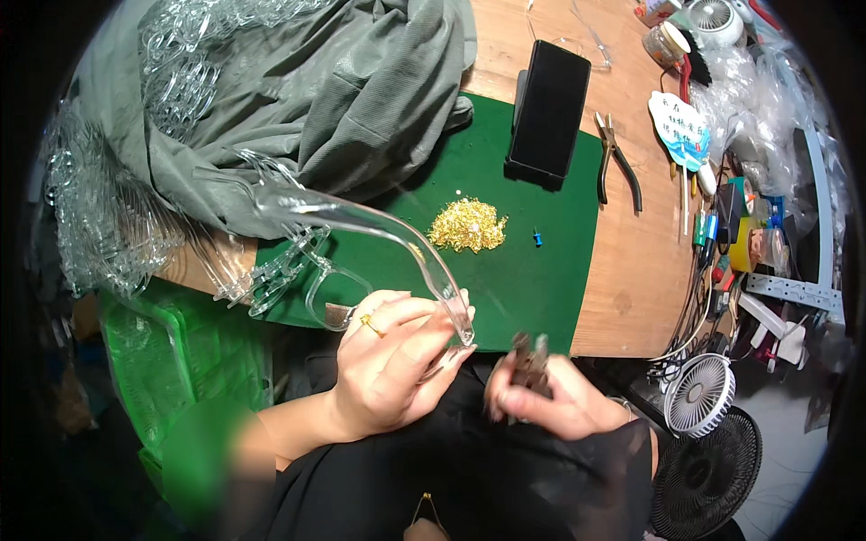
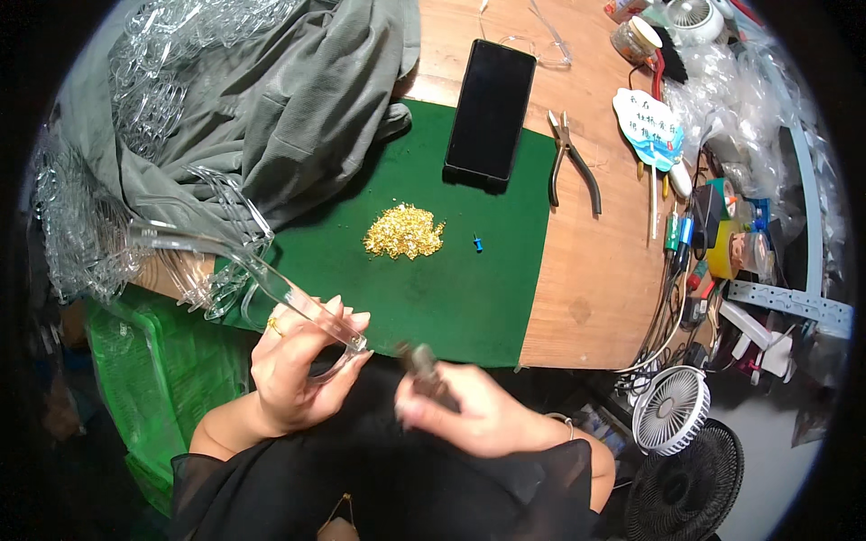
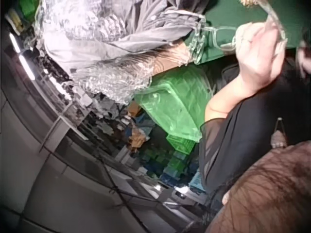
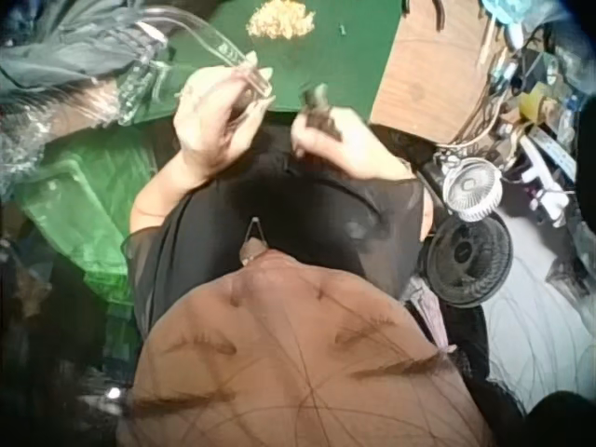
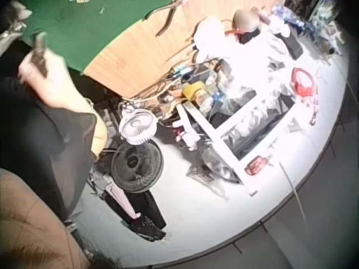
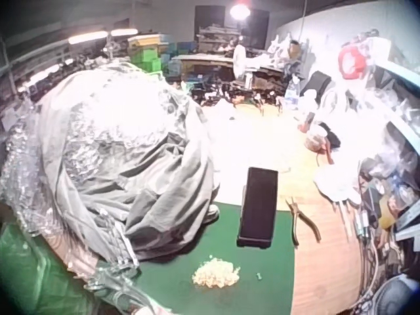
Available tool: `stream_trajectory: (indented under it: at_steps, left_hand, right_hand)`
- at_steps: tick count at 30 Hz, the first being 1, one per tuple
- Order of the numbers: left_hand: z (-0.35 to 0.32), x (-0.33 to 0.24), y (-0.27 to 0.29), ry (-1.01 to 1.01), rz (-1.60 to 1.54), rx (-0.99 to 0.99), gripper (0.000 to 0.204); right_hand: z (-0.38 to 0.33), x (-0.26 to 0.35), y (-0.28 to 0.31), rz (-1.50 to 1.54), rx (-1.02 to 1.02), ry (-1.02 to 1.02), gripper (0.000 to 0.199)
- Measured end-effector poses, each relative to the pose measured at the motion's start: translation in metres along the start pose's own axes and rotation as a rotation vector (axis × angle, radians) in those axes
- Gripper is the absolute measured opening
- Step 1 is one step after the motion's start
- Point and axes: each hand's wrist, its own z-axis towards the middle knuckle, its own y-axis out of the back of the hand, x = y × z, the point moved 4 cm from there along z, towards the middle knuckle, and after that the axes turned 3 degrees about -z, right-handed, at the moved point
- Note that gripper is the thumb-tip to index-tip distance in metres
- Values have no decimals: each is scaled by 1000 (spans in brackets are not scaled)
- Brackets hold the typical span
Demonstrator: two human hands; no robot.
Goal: The person assembles clear plastic eyeglass frames by hand, inserting small gold-colored components into the frame arms and joints. They repeatedly pick up frames, manipulate the arms, and place components into the frame structure on a green work mat.
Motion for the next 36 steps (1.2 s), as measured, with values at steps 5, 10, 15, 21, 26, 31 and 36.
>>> stream_trajectory:
  at_steps: [5,10,15,21,26,31,36]
  left_hand:
    - [2,-6,-3,-11,106,60,41]
    - [-3,-4,1,-38,203,24,41]
    - [-8,2,-3,-7,227,91,51]
    - [-12,3,-7,10,290,114,52]
    - [-10,4,-10,15,329,120,51]
    - [-16,5,-15,30,387,112,52]
    - [-21,8,-20,-1,504,163,53]
  right_hand:
    - [15,-3,-36,443,366,-57,28]
    - [18,-5,-48,803,298,-247,31]
    - [22,-17,-52,968,298,-223,27]
    - [23,-21,-49,881,264,-229,26]
    - [24,-12,-47,867,167,-313,31]
    - [31,-20,-50,938,187,-259,37]
    - [37,-24,-49,854,132,-228,42]
